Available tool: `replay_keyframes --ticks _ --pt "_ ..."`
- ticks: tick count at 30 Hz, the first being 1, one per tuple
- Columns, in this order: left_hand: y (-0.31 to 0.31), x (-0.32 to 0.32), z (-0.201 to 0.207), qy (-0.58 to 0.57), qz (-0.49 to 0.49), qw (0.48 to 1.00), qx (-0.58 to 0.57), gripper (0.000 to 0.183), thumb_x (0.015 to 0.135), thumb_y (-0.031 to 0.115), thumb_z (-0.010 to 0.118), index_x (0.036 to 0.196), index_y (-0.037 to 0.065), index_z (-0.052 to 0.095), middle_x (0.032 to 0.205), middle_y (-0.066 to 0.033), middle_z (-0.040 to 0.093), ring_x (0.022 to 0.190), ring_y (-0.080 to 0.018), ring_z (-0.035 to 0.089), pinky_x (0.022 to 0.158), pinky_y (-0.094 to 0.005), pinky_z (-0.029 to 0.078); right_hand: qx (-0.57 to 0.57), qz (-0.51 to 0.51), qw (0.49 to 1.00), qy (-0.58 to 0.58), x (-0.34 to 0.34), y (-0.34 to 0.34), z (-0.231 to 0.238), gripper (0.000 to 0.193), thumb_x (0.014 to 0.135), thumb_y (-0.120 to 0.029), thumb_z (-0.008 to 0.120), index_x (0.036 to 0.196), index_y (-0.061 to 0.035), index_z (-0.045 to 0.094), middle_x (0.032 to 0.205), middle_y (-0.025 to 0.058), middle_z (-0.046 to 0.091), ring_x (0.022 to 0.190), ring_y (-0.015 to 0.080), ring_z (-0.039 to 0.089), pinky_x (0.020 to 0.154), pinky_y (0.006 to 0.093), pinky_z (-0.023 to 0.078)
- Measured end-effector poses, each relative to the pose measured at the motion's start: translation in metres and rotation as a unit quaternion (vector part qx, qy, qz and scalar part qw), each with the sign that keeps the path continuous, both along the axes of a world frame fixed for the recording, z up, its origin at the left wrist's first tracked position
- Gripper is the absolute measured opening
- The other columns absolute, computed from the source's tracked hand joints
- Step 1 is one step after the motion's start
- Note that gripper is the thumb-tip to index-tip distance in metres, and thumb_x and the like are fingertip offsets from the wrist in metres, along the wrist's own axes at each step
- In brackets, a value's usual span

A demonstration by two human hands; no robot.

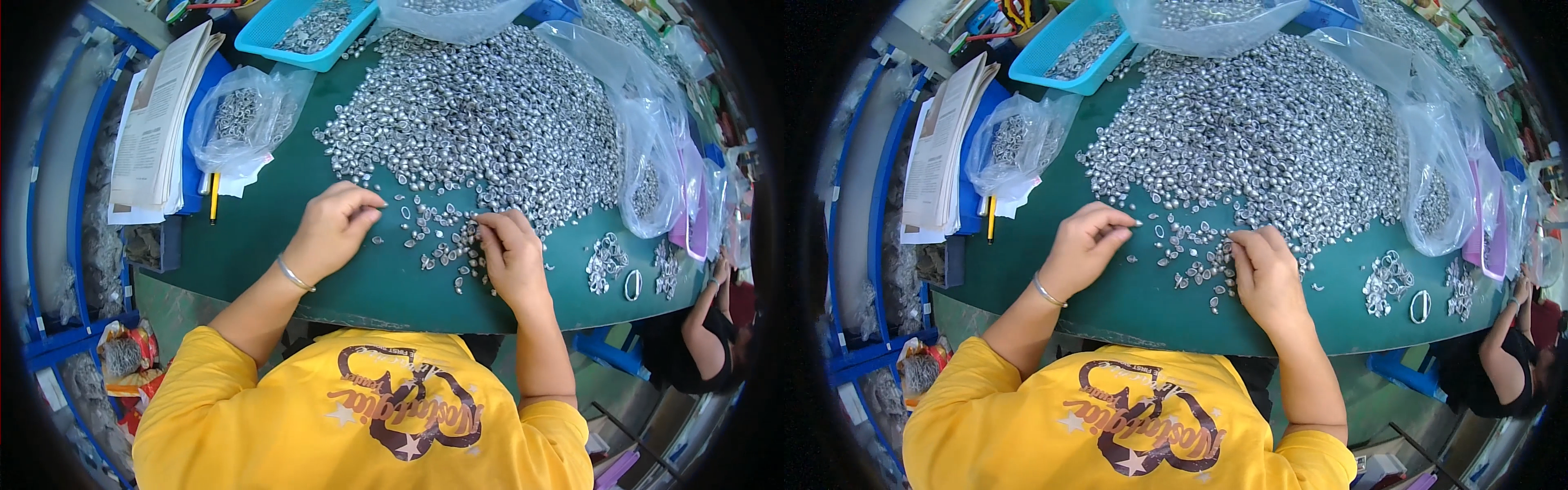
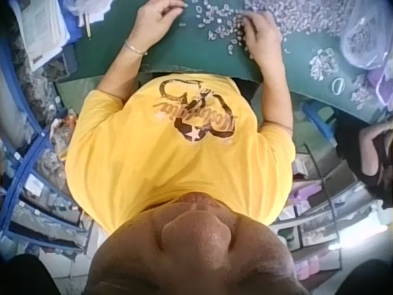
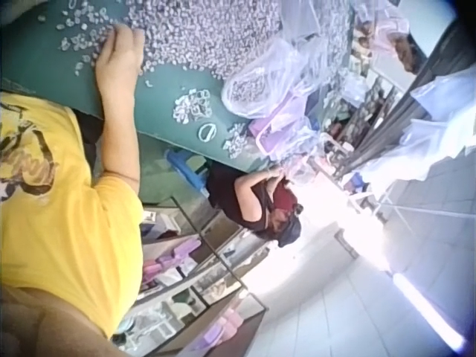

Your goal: The person sorts through a large pile of small silver-colored metal components on a green workbench, picking them up one by one or in small handfuls and placing them into different bags and bins.

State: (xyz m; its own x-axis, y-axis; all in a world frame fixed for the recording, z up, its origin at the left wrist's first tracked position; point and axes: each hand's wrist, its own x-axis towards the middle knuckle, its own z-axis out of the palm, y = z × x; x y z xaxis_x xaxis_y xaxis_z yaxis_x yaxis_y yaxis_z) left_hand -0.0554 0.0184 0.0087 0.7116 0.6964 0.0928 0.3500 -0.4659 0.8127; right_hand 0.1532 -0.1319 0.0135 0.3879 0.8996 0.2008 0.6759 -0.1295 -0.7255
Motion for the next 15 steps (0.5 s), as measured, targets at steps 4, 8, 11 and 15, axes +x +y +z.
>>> replay_keyframes --ticks 4,8,11,15 --pt "-0.011 0.02 -0.012 -0.022 -0.061 0.99 0.127 0.021 0.075 0.0 0.067 0.095 0.003 0.064 0.082 -0.01 0.055 0.074 -0.0256 0.057 0.065 -0.0302 0.048 0.032 -0.009 0.999 0.036 -0.003 -0.005 -0.01 0.009 0.083 0.005 0.057 0.09 0.0012 0.061 0.082 0.0108 0.058 0.065 0.0211 0.058 0.059 0.0284 0.047" --pt "-0.005 0.027 -0.022 -0.018 -0.062 0.985 0.158 0.01 0.075 -0.001 0.065 0.082 0.003 0.059 0.079 -0.0115 0.053 0.076 -0.0292 0.056 0.066 -0.034 0.048 -0.003 -0.047 0.987 0.155 -0.011 -0.009 -0.001 0.011 0.084 0.008 0.053 0.089 0.0019 0.061 0.085 0.008 0.058 0.06 0.0123 0.058 0.054 0.023 0.047" --pt "-0.004 0.03 -0.017 -0.059 -0.069 0.987 0.13 0.006 0.079 0.003 0.063 0.083 0.001 0.058 0.077 -0.0109 0.054 0.072 -0.0263 0.056 0.062 -0.0323 0.046 0.041 -0.056 0.977 0.203 -0.013 -0.009 -0.002 0.012 0.085 0.01 0.051 0.089 0.0027 0.06 0.086 0.0074 0.058 0.061 0.0099 0.057 0.053 0.0215 0.046" --pt "-0.017 0.026 0.002 -0.185 -0.04 0.792 -0.58 0.009 0.091 0.012 0.056 0.094 0.004 0.057 0.078 0.0002 0.053 0.068 -0.0087 0.048 0.053 -0.0227 0.04 0.183 0.017 0.978 0.096 -0.038 0.009 0.012 0.018 0.079 0.015 0.052 0.09 0.0034 0.06 0.088 0.0129 0.059 0.063 0.017 0.058 0.056 0.024 0.049"
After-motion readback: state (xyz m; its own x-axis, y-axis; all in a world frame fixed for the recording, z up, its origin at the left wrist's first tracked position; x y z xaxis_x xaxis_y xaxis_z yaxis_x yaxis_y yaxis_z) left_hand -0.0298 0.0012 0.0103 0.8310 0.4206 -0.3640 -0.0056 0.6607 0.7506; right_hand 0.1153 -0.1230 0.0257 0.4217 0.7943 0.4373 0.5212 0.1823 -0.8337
